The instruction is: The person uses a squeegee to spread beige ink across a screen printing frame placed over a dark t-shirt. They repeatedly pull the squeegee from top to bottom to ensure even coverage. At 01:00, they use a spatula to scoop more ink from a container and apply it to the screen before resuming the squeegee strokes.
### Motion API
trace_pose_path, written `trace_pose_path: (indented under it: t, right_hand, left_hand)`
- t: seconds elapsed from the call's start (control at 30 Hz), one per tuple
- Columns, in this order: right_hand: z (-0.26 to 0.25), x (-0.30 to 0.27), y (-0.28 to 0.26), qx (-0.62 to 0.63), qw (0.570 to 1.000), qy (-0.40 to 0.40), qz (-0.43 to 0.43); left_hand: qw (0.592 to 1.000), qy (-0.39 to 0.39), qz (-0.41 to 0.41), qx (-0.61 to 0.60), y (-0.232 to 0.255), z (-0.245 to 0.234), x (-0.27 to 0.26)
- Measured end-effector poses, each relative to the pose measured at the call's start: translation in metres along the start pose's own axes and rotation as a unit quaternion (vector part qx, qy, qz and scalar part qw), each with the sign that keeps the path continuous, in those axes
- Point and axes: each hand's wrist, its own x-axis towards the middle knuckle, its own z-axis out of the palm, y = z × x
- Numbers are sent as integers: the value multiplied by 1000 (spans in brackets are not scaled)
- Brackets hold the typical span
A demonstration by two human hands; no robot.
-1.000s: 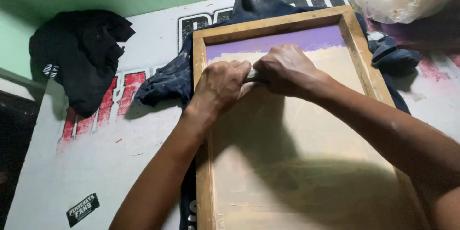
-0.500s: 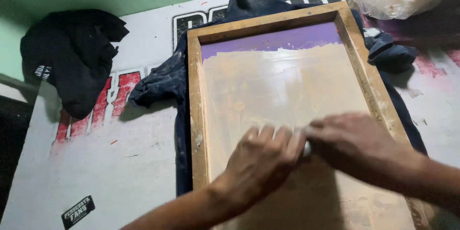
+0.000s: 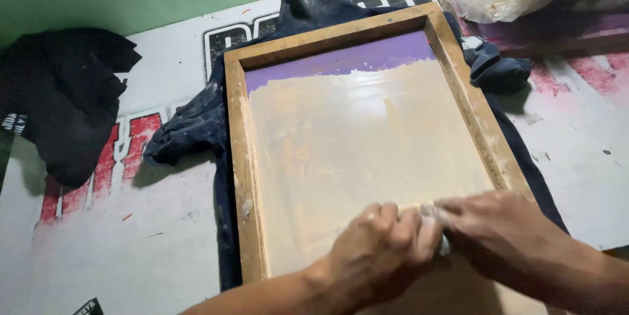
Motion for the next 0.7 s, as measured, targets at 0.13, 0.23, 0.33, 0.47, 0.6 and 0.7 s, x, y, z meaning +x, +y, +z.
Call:
trace_pose_path:
  t: [0.13,0.23,0.33,0.47,0.6,0.7]
  right_hand:
    - [-29,12,13,1,984,-169,55]
    - [-70,54,47,-26,989,-60,131]
    - [-81,102,87,-99,979,81,158]
    - [-55,121,119,-159,965,152,144]
    - [-55,90,98,-121,972,46,197]
    - [-46,51,65,-111,972,-14,205]
  left_hand:
    - [1000,-6,-24,7,-5,0,10]
    - [995,51,-51,68,-57,12,56]
    - [960,160,-70,220,-126,42,97]
    - [936,225,-50,267,-155,76,113]
    - [982,150,-58,98,-112,69,100]
    - [987,143,-40,64,-59,55,78]
